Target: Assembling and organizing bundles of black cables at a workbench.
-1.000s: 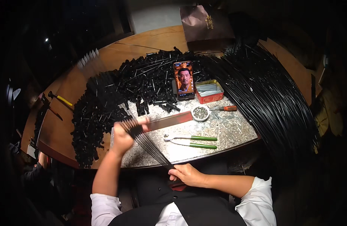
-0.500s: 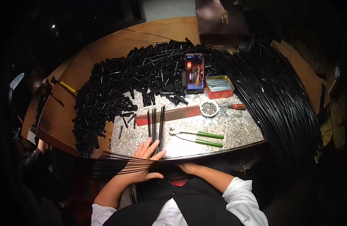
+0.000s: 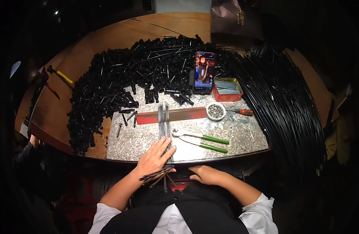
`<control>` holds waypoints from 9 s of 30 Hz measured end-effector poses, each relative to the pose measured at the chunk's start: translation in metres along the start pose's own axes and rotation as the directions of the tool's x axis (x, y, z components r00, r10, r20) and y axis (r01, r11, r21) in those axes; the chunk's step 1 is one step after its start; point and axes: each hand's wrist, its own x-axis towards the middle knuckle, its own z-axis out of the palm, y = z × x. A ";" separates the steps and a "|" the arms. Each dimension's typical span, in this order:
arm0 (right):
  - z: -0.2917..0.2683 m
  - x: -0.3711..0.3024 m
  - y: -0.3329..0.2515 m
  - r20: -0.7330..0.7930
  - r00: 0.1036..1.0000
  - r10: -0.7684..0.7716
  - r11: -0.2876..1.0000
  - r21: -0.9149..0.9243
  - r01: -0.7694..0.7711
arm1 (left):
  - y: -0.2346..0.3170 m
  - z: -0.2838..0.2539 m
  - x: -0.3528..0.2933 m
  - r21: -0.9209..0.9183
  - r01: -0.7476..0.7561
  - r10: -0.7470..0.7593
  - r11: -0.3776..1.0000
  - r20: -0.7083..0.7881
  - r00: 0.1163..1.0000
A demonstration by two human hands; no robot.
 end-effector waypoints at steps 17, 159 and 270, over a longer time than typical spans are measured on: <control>-0.095 -0.016 -0.031 -0.584 0.763 -0.277 0.839 -0.534 -0.104 | 0.001 0.008 0.003 -0.005 0.052 -0.052 0.999 0.009 0.999; -0.186 0.127 -0.010 -0.350 0.779 -0.521 0.690 -0.710 0.142 | 0.000 0.007 0.014 0.066 0.054 -0.051 0.996 -0.033 0.998; -0.180 0.143 -0.006 -0.413 0.776 -0.477 0.718 -0.693 0.073 | 0.000 0.011 0.011 0.050 0.072 -0.070 0.996 -0.031 0.997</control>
